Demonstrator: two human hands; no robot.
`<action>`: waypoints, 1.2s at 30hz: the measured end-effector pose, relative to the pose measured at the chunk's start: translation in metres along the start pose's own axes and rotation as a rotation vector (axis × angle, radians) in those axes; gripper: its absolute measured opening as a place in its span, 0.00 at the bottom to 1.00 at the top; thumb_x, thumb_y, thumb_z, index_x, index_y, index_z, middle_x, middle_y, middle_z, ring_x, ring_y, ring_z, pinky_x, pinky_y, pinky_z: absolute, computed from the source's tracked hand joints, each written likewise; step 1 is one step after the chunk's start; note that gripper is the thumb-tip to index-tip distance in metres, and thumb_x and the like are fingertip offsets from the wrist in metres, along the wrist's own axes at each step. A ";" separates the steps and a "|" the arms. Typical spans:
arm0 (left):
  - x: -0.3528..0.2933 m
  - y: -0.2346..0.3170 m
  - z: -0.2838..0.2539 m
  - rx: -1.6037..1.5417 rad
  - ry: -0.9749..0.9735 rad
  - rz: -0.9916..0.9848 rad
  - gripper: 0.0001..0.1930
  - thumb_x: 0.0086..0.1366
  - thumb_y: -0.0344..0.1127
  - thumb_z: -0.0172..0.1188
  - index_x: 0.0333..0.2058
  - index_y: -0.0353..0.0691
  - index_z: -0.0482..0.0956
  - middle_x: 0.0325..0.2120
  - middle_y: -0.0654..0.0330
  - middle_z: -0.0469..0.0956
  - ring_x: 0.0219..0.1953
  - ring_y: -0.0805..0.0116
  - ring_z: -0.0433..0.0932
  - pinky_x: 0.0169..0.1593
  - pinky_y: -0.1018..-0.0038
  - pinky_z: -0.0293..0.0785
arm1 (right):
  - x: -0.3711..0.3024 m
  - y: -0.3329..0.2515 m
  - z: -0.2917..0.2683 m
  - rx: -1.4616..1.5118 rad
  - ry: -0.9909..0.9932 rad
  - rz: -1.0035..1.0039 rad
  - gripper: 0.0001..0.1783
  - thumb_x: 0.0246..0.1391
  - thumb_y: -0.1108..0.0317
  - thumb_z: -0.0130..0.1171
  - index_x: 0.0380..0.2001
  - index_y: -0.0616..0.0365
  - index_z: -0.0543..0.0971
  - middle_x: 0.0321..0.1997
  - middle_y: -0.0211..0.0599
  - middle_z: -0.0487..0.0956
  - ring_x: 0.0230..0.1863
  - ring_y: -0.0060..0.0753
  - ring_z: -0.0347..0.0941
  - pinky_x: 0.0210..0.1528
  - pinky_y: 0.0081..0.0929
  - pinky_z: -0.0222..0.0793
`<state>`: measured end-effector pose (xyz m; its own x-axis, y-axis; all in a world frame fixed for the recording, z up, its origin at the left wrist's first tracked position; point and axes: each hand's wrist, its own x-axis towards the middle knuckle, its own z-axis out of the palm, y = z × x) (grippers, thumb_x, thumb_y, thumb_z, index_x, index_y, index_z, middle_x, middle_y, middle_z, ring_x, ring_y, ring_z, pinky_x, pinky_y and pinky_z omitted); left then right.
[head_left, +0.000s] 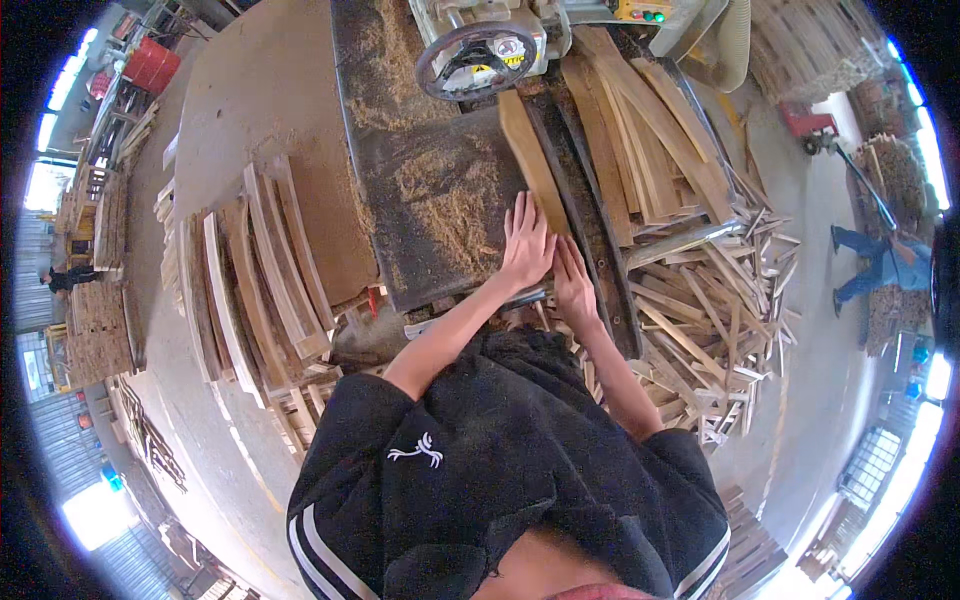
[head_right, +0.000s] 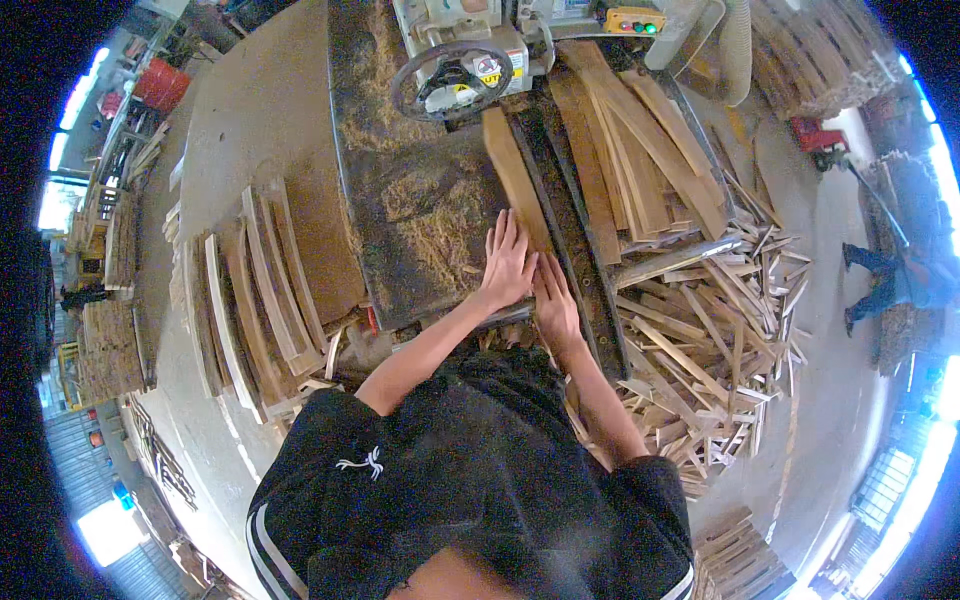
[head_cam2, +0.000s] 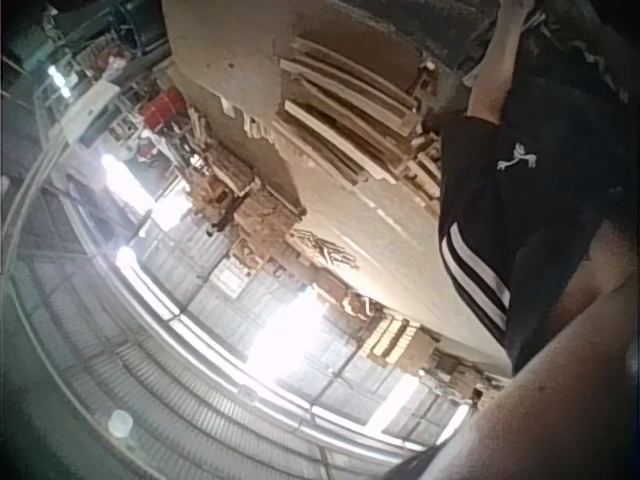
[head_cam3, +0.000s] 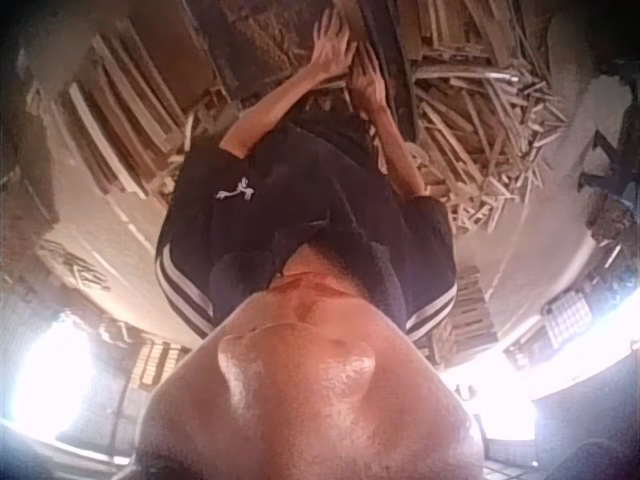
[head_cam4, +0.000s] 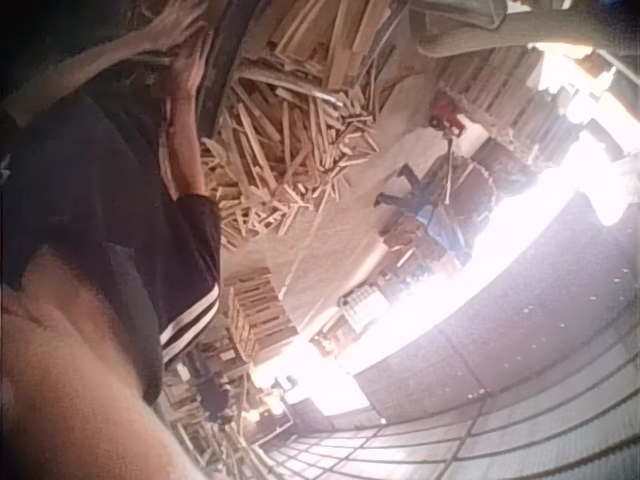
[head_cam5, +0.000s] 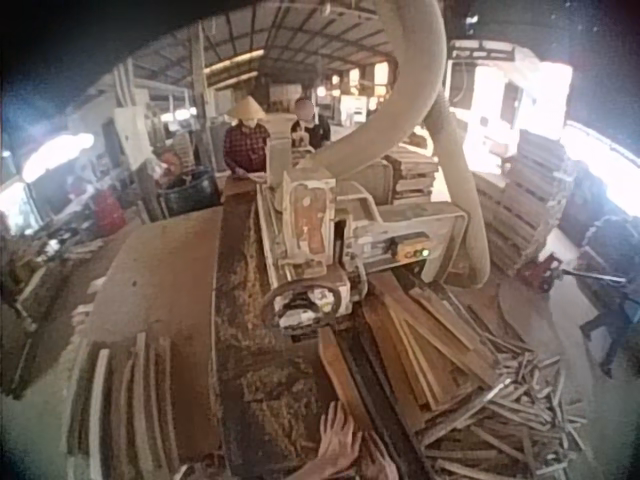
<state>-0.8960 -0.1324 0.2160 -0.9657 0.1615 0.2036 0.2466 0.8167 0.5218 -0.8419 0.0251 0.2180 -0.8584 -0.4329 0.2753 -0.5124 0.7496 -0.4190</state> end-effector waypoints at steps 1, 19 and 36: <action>0.010 -0.004 0.003 -0.084 0.009 -0.009 0.32 0.73 0.40 0.54 0.67 0.24 0.62 0.72 0.33 0.54 0.77 0.33 0.44 0.76 0.44 0.46 | 0.010 0.007 0.005 0.059 0.006 0.000 0.26 0.65 0.74 0.52 0.65 0.72 0.69 0.74 0.59 0.64 0.76 0.60 0.59 0.73 0.44 0.64; -0.168 -0.275 -0.263 0.805 0.454 -0.945 0.33 0.68 0.51 0.62 0.62 0.30 0.73 0.69 0.40 0.65 0.74 0.38 0.54 0.77 0.51 0.48 | 0.179 0.038 0.076 -0.103 0.147 -0.093 0.26 0.67 0.77 0.51 0.67 0.64 0.72 0.73 0.46 0.70 0.75 0.48 0.62 0.76 0.40 0.62; -0.115 -0.189 -0.207 -1.648 0.498 -0.560 0.23 0.74 0.33 0.61 0.62 0.27 0.72 0.51 0.48 0.83 0.50 0.63 0.84 0.53 0.67 0.83 | 0.240 -0.088 0.016 0.504 -0.607 0.013 0.39 0.66 0.40 0.59 0.68 0.56 0.70 0.61 0.53 0.81 0.60 0.47 0.79 0.62 0.40 0.73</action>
<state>-0.8147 -0.4196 0.2655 -0.9180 -0.3266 -0.2248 0.0552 -0.6668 0.7432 -1.0035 -0.1526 0.3076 -0.6533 -0.7323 -0.1921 -0.3269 0.5017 -0.8009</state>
